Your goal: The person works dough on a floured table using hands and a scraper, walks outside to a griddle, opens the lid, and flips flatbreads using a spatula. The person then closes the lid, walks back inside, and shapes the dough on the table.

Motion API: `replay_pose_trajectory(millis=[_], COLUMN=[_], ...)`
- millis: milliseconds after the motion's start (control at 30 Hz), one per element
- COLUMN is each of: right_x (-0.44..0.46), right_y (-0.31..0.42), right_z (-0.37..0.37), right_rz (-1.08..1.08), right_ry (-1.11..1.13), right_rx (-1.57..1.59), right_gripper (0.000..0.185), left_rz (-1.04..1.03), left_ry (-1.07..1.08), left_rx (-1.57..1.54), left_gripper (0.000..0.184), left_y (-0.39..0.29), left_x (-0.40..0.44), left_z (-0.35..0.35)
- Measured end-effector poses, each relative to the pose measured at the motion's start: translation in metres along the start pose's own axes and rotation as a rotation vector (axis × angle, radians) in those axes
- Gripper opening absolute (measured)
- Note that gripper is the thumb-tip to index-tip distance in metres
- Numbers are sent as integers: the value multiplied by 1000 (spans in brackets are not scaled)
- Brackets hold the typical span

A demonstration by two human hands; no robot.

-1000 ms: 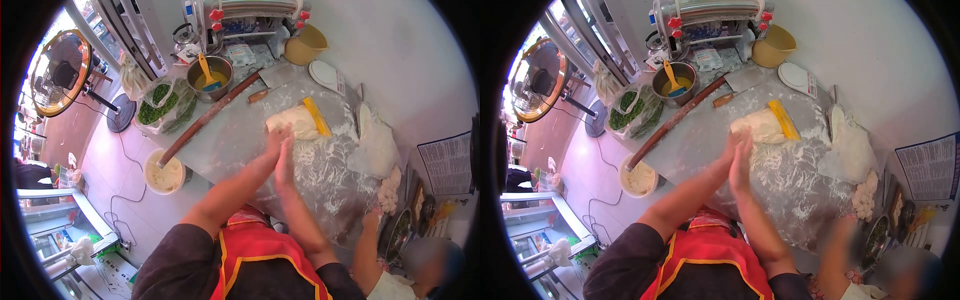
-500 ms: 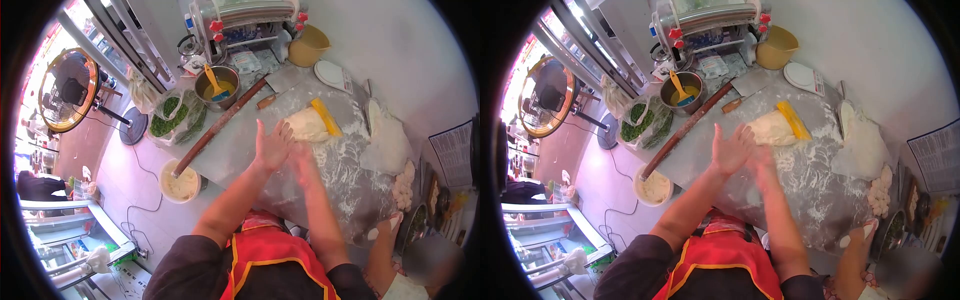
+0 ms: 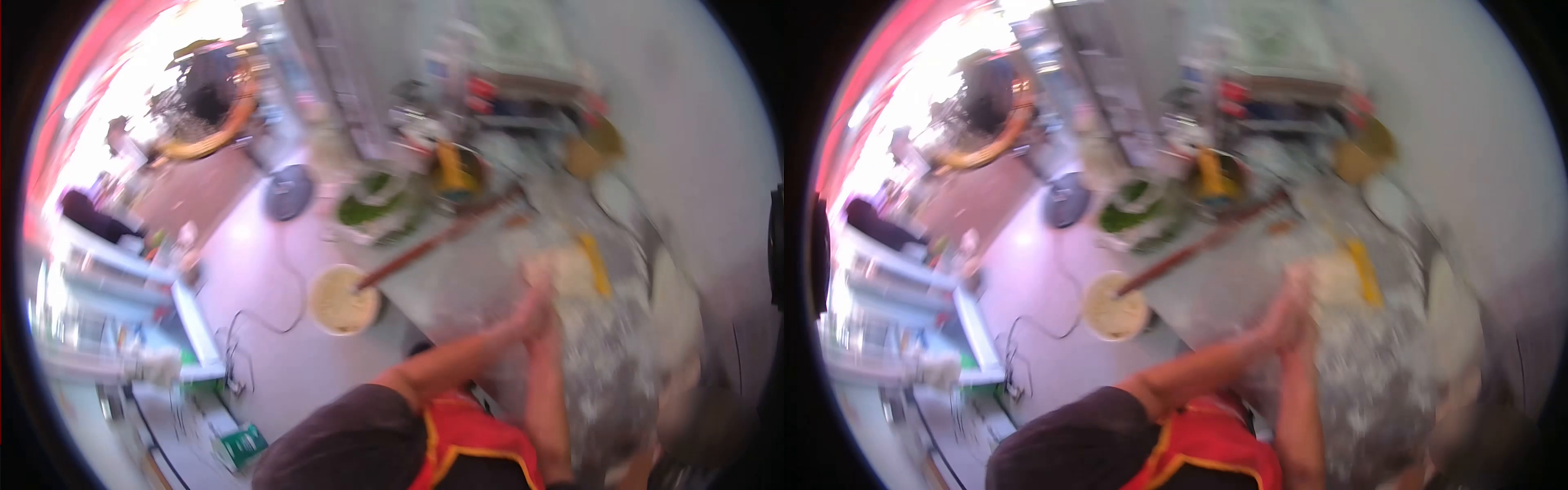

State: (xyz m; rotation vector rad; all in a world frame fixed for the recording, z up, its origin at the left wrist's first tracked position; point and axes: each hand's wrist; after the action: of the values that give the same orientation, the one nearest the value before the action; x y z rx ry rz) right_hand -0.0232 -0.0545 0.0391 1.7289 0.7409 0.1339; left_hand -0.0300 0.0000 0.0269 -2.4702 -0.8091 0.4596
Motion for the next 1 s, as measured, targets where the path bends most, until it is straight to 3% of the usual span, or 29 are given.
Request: replay_pose_trajectory(millis=[33, 67, 133, 267, 367, 467, 533, 600, 633, 700, 767, 833, 900, 1000], right_x=[-7, -23, -20, -5, 11, 18, 21, 22, 22, 23, 23, 23, 21, 18], right_y=[2, 19, 1, 14, 8, 10, 14, 15, 16, 17, 17, 18, 18, 21], right_z=[-9, -38, -16, -33, -36, -54, -62, -66, -67, -69, -69, -70, -70, -70], right_rz=[-219, -183, -196, -140, -96, -75, -65, -56, -55, -45, -39, -29, -21, -7], right_ry=[-122, -117, -3, -64, -67, -93, -102, -109, -110, -116, -120, -126, -139, -156], right_rx=[475, 477, 438, 279, 136, 80, 59, 41, 30, 13, 3, -8, -16, -26], right_gripper=[39, 36, 39, 48, 51, 52, 52, 53, 53, 54, 54, 55, 56, 57], left_rz=[60, 368, 488, 430, 473, 354, 495, 460, 355, 338, 510, 550, 391, -53], left_ry=[74, 21, -37, -69, -98, -259, -110, -14, 4, 96, 240, 282, 402, 639], left_rx=[-53, -294, -295, -198, 4, 586, 474, 270, 122, -237, -663, 32, 675, 1339], left_gripper=[57, 68, 85, 92, 95, 94, 86, 78, 74, 69, 65, 68, 69, 68], left_y=[15, -5, -13, -72, -51, -108, -85, -46, -25, -14, -19, -35, -33, -24], left_x=[15, 37, 57, 20, 22, -19, -2, 7, 6, 6, 0, 4, 4, -5], left_z=[21, 16, 23, -23, -12, -36, -21, -11, -7, -6, -5, -6, -3, 9])
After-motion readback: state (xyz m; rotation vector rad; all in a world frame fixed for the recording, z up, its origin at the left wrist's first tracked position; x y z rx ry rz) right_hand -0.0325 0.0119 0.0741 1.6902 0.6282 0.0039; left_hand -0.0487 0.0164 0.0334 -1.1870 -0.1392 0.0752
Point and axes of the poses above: each hand's wrist, its own x-axis towards the middle knuckle, its own z-axis out of the back of the hand, y = z × x, and after that the axes turned 6 degrees about -y, right-handed
